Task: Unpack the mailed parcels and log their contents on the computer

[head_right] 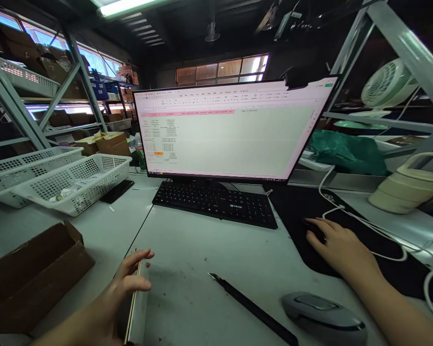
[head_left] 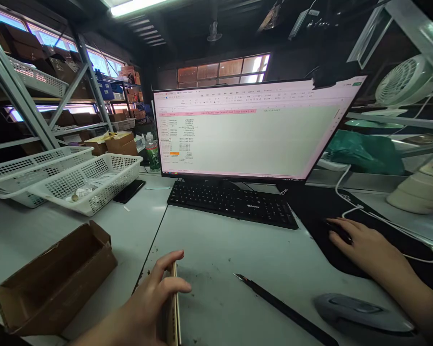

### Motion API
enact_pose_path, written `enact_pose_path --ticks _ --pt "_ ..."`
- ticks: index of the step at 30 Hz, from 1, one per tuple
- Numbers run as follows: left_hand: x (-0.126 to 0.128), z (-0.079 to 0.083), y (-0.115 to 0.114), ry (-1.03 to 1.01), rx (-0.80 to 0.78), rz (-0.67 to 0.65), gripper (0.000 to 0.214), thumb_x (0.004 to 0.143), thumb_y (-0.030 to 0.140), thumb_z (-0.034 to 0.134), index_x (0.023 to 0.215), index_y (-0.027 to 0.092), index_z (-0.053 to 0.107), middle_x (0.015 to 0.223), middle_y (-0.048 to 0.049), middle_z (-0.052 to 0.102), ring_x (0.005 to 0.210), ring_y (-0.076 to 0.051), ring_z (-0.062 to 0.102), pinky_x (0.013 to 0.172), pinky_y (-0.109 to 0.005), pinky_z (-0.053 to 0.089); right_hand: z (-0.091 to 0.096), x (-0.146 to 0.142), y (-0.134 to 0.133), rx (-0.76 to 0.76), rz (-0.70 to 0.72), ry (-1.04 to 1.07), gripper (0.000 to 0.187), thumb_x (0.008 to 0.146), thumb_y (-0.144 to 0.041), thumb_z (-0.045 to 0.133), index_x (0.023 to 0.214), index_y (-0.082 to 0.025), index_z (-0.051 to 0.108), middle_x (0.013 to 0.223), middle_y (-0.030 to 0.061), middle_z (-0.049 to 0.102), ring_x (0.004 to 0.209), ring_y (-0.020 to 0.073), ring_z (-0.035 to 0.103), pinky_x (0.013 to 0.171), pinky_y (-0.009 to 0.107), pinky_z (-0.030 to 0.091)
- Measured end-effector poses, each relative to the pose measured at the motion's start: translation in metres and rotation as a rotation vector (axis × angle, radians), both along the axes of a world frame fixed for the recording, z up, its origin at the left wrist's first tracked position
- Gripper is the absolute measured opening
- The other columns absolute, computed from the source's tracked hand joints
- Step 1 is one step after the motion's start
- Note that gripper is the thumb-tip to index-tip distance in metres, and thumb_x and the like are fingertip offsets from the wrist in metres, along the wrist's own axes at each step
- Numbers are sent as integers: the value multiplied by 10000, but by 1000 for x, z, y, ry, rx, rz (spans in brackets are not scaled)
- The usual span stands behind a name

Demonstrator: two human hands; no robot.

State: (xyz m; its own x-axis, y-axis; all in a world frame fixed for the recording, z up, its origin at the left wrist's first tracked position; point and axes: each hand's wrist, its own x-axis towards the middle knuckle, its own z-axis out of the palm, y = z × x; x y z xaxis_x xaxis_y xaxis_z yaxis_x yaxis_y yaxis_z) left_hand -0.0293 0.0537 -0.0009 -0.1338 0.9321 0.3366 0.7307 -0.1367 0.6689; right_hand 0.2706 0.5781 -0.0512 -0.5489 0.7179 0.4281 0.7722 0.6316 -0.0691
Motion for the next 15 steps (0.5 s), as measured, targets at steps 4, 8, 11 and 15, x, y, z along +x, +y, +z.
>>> enact_pose_path --ticks 4,8,11,15 --pt "1 1 0 0 9 -8 932 574 643 885 1310 388 373 1577 -131 191 1493 -421 263 1149 -612 342 3 -1 -2 -5 -3 3 669 849 -582 313 1268 -189 655 1336 157 631 1160 356 621 1029 495 485" --pt "1 1 0 15 8 2 934 571 651 881 1311 384 377 1581 -130 193 1488 -417 275 1149 -610 345 6 -2 -5 -35 -16 -13 681 850 -581 301 1284 -189 651 1349 152 624 1160 356 619 1036 494 479" --pt "0 -1 0 36 13 3 946 561 665 877 1314 371 385 1586 -138 199 1484 -420 287 1146 -595 359 5 -1 -4 -49 -22 -12 692 837 -588 309 1287 -187 648 1366 153 614 1170 360 612 1040 496 478" --pt "-1 -4 0 48 24 -2 961 550 666 883 1318 362 393 1584 -148 206 1481 -428 291 1143 -591 365 5 -1 -3 -60 -24 -17 684 836 -585 319 1288 -188 644 1370 158 609 1176 357 611 1044 496 477"
